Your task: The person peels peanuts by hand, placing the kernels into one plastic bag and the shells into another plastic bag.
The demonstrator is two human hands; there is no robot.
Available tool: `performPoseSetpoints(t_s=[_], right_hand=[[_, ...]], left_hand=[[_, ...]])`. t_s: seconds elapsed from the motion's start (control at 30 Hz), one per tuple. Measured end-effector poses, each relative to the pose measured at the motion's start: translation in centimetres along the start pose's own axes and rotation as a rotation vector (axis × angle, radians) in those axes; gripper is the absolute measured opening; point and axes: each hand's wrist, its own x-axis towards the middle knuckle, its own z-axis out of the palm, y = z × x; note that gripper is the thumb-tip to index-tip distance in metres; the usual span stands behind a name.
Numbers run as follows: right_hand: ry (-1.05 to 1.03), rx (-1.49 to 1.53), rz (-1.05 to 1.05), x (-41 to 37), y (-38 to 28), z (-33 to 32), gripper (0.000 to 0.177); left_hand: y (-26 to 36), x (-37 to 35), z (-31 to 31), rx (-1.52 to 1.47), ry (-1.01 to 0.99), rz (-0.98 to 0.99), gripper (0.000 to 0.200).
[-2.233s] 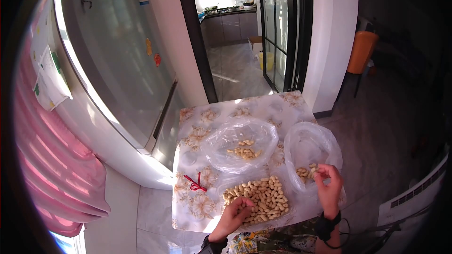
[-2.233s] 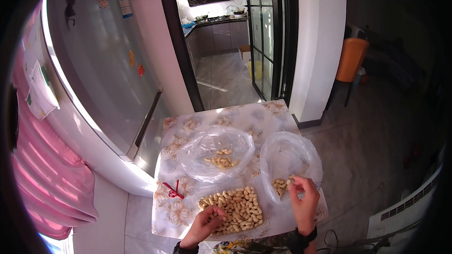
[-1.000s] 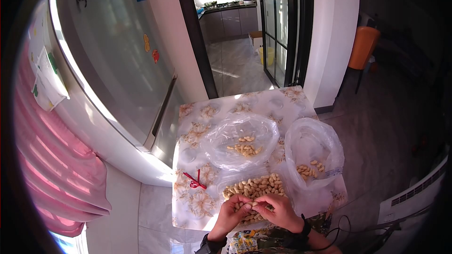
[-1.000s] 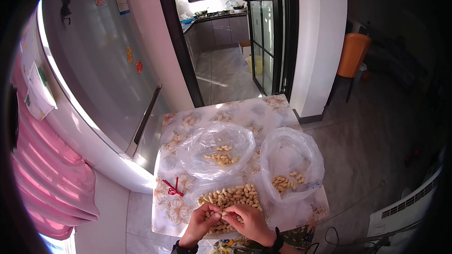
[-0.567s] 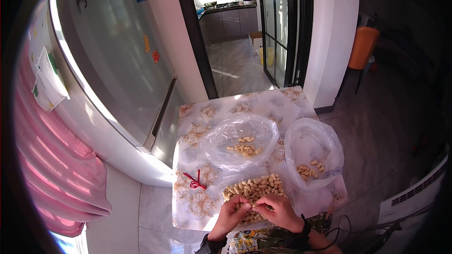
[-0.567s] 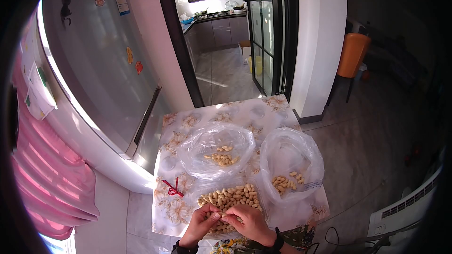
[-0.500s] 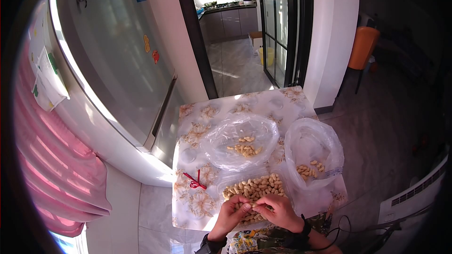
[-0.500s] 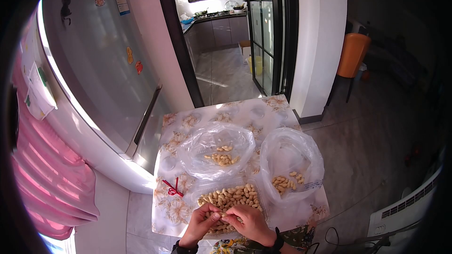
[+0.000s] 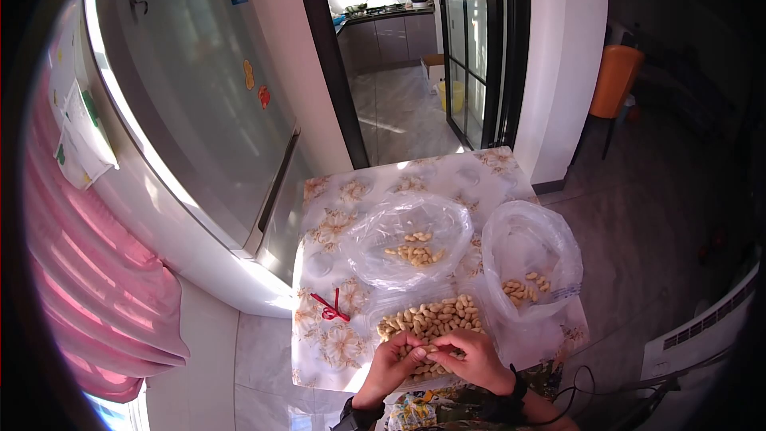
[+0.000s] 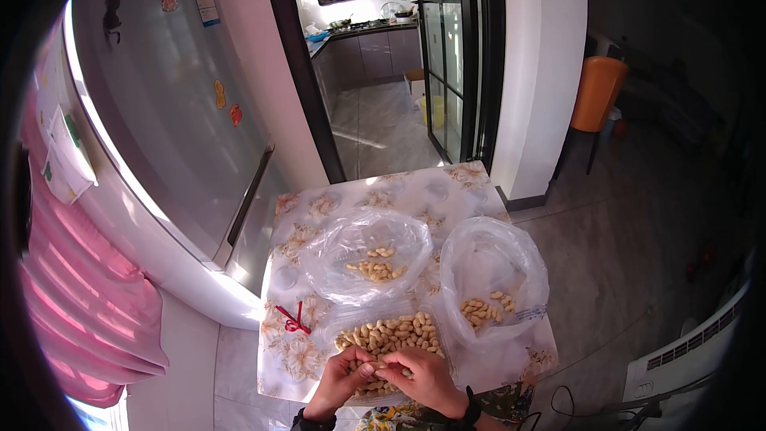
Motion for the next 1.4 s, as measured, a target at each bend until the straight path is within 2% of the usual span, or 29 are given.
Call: performPoseSetpoints(t_s=[0.1,0.6,0.7,1.0,1.07,1.2,1.27,1.4], right_hand=[[-0.027,0.013,0.010,-0.1,0.2,0.1,0.019],[-0.022,-0.002,0.021,-0.1,0.0,0.0,0.018],[-0.031,-0.004,0.026,-0.2,0.2,0.0,0.017],[0.031,0.023,0.060,-0.1,-0.1,0.1,0.017],[0.037,0.019,0.048,-0.1,-0.2,0.0,0.017],[0.043,0.028,0.051,-0.1,-0.2,0.1,0.017],[0.034,0.017,0.050,-0.1,-0.1,0.1,0.017],[0.034,0.003,0.044,0.0,-0.2,0.1,0.017]], left_hand=[[0.0,0.0,0.0,0.090,0.008,0.022,0.013],[0.2,0.1,0.2,-0.001,0.034,-0.039,0.018],[0.2,0.1,0.2,0.096,0.041,-0.013,0.018],[-0.4,0.3,0.1,-0.117,-0.088,-0.063,0.025],[-0.2,0.2,0.0,0.044,-0.113,-0.065,0.024],[-0.5,0.1,-0.2,0.017,-0.141,-0.052,0.027],[-1.1,0.3,-0.2,0.137,-0.128,0.027,0.034],[-0.2,0.1,-0.2,0.127,-0.179,-0.002,0.035]])
